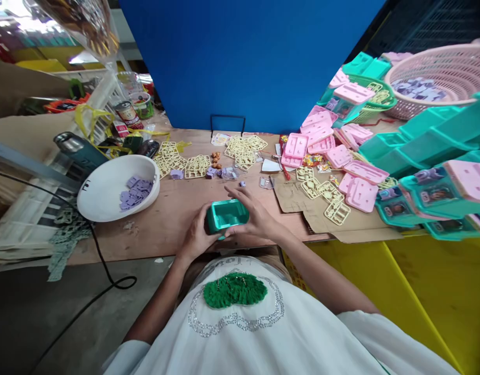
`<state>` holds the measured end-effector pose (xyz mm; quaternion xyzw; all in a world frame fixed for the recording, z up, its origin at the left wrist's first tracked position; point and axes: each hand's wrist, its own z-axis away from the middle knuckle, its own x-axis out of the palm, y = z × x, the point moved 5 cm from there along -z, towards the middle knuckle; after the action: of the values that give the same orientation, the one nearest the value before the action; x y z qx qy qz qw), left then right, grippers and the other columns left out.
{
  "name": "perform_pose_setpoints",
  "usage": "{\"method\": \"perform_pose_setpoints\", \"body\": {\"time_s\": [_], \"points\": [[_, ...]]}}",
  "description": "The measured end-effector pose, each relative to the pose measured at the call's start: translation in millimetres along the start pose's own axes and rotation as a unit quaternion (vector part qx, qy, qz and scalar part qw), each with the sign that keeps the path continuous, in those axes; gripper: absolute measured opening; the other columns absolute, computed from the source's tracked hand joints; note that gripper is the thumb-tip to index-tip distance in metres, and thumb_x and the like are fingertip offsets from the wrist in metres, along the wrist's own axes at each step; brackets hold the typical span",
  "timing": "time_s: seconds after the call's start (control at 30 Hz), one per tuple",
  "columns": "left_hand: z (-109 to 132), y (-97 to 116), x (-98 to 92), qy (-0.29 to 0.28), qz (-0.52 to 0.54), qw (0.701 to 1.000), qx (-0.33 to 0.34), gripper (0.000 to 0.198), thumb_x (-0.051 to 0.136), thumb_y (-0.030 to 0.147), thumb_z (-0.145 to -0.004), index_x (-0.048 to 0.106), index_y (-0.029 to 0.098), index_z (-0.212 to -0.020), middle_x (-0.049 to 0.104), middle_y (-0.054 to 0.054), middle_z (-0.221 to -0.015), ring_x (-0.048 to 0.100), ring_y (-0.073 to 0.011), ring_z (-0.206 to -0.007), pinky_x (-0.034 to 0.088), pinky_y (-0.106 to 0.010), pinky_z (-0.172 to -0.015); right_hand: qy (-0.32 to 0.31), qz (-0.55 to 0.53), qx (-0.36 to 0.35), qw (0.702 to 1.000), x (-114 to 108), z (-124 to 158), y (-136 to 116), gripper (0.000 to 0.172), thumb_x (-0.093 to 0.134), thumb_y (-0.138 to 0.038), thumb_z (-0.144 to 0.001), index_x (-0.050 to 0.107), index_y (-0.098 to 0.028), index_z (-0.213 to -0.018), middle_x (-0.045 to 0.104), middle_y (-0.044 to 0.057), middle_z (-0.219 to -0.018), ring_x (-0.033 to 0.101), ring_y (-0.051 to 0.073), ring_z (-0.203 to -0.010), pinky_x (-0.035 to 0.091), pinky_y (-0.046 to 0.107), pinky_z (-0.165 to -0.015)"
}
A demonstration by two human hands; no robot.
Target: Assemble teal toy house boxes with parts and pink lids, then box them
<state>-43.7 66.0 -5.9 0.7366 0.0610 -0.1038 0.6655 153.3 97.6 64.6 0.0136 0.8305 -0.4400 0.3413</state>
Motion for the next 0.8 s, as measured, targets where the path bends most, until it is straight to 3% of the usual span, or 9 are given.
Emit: {"method": "perform_pose_setpoints", "body": {"time_s": [0.07,0.17,0.3,0.4,0.57,0.67,0.8], "points": [[-3,-7,-10.5,0.028,-0.049,0.998,0.021,0.082,0.091,0.034,-0.071,0.055,0.022,-0.144,0.062,-0.017,-0.15,0.057,-0.0363,-0.143,0.042,-0.052,-0.124,0.009,-0.036,0.002,0.999,3,-1,3,0.106,0.076,-0.075,-0.08,0.036,-0.028,-0.167,0.056,0.017,-0.15,0.056,0.034,-0.14,0.051,0.051,-0.115],[-7,-20,-20.9,0.053,-0.099,0.993,0.047,0.079,0.084,0.031,-0.077,0.052,0.021,-0.148,0.062,-0.018,-0.149,0.054,-0.036,-0.146,0.042,-0.052,-0.123,0.044,-0.032,0.021,0.998,-5,-2,15,0.079,0.072,-0.065,-0.092,0.051,-0.029,-0.158,0.059,0.015,-0.149,0.057,0.031,-0.141,0.052,0.049,-0.114],[-17,-34,-22.7,0.046,-0.138,0.987,0.071,0.08,0.08,0.03,-0.082,0.047,0.021,-0.154,0.061,-0.02,-0.151,0.052,-0.0366,-0.149,0.043,-0.055,-0.123,0.088,0.026,0.065,0.994,-37,-19,49,0.049,0.068,-0.054,-0.099,0.07,-0.024,-0.137,0.073,0.014,-0.127,0.07,0.028,-0.119,0.059,0.043,-0.098],[-23,-37,-20.9,0.038,-0.166,0.982,0.081,0.079,0.078,0.032,-0.085,0.046,0.022,-0.156,0.057,-0.019,-0.157,0.05,-0.0373,-0.151,0.042,-0.057,-0.125,0.087,0.155,0.143,0.974,-63,-51,87,0.035,0.06,-0.039,-0.104,0.073,-0.018,-0.128,0.076,0.014,-0.119,0.073,0.026,-0.108,0.059,0.039,-0.093],[-22,-33,-19.7,0.028,-0.189,0.978,0.082,0.077,0.076,0.032,-0.087,0.046,0.022,-0.157,0.056,-0.018,-0.159,0.047,-0.0373,-0.153,0.039,-0.058,-0.128,0.032,0.262,0.216,0.94,-80,-108,145,0.031,0.062,-0.014,-0.092,0.074,-0.011,-0.121,0.071,0.021,-0.131,0.065,0.031,-0.123,0.049,0.043,-0.11],[-21,-31,-19.0,0.021,-0.181,0.98,0.078,0.076,0.076,0.034,-0.088,0.047,0.023,-0.156,0.057,-0.017,-0.158,0.047,-0.0366,-0.153,0.037,-0.059,-0.128,0.01,0.276,0.233,0.932,-81,-120,166,0.032,0.074,-0.021,-0.085,0.075,-0.011,-0.116,0.071,0.022,-0.123,0.064,0.034,-0.117,0.05,0.044,-0.106],[-20,-25,-20.6,0.003,-0.154,0.985,0.075,0.082,0.084,0.038,-0.082,0.049,0.025,-0.155,0.056,-0.016,-0.159,0.045,-0.0362,-0.155,0.03,-0.06,-0.132,0.037,0.271,0.227,0.935,-93,-121,171,0.033,0.079,-0.034,-0.084,0.076,-0.012,-0.107,0.068,0.02,-0.119,0.06,0.035,-0.115,0.049,0.047,-0.103]]}}
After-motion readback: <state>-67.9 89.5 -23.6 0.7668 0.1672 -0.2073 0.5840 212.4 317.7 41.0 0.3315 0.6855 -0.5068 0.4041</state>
